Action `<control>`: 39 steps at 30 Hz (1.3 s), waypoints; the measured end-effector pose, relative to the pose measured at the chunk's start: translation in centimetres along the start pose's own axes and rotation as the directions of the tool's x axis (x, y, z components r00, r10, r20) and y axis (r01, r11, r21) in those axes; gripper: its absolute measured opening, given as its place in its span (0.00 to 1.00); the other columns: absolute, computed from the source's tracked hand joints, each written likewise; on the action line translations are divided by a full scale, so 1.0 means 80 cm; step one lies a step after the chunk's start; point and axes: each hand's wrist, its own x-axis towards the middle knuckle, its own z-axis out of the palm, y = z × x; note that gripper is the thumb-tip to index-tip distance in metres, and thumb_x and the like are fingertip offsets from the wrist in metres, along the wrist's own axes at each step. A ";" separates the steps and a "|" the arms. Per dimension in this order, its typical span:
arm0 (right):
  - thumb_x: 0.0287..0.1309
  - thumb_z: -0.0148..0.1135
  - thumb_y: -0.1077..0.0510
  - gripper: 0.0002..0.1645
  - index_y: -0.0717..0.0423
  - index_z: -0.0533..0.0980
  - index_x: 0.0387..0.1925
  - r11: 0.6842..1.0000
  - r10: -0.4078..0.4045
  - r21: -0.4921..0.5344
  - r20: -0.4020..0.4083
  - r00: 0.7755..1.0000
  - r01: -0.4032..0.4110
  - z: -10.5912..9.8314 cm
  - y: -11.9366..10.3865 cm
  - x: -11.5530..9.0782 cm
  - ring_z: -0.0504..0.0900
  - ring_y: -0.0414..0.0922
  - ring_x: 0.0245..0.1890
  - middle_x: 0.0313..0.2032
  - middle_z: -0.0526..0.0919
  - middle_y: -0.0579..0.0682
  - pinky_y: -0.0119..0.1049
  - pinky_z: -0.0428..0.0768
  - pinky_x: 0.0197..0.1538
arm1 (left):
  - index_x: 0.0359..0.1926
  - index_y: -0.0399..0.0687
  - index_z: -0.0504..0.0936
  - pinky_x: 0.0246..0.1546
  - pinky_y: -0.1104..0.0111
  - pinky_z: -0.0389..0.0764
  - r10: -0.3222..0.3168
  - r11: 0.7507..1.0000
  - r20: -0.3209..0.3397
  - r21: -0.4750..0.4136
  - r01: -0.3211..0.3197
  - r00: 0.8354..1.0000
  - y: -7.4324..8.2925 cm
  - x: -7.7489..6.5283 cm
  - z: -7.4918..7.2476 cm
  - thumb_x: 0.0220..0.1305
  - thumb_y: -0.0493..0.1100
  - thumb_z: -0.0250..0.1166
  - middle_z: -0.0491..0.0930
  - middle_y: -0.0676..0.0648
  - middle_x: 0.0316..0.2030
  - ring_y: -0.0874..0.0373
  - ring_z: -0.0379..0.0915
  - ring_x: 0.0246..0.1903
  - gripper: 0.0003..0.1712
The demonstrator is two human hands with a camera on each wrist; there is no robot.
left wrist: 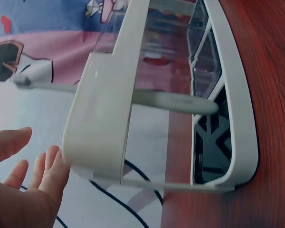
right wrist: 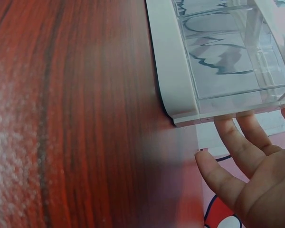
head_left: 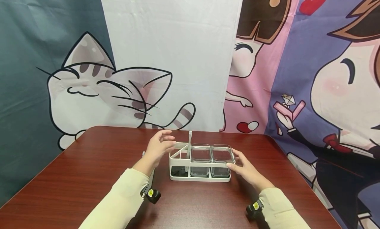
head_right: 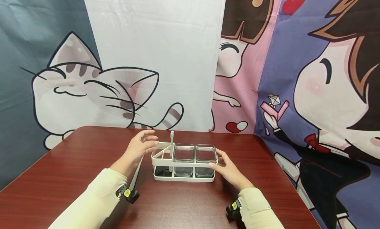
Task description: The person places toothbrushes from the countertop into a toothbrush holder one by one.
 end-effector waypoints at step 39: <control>0.61 0.62 0.51 0.42 0.46 0.54 0.72 1.000 0.015 0.021 0.011 1.000 -0.016 0.000 -0.006 -0.003 0.68 0.57 0.59 0.56 0.69 0.61 0.53 0.76 0.55 | 0.67 0.34 0.61 0.53 0.59 0.78 -0.235 0.966 -0.144 0.072 0.247 0.961 -0.040 0.009 -0.113 0.66 0.36 0.59 0.71 0.35 0.57 0.54 0.77 0.48 0.31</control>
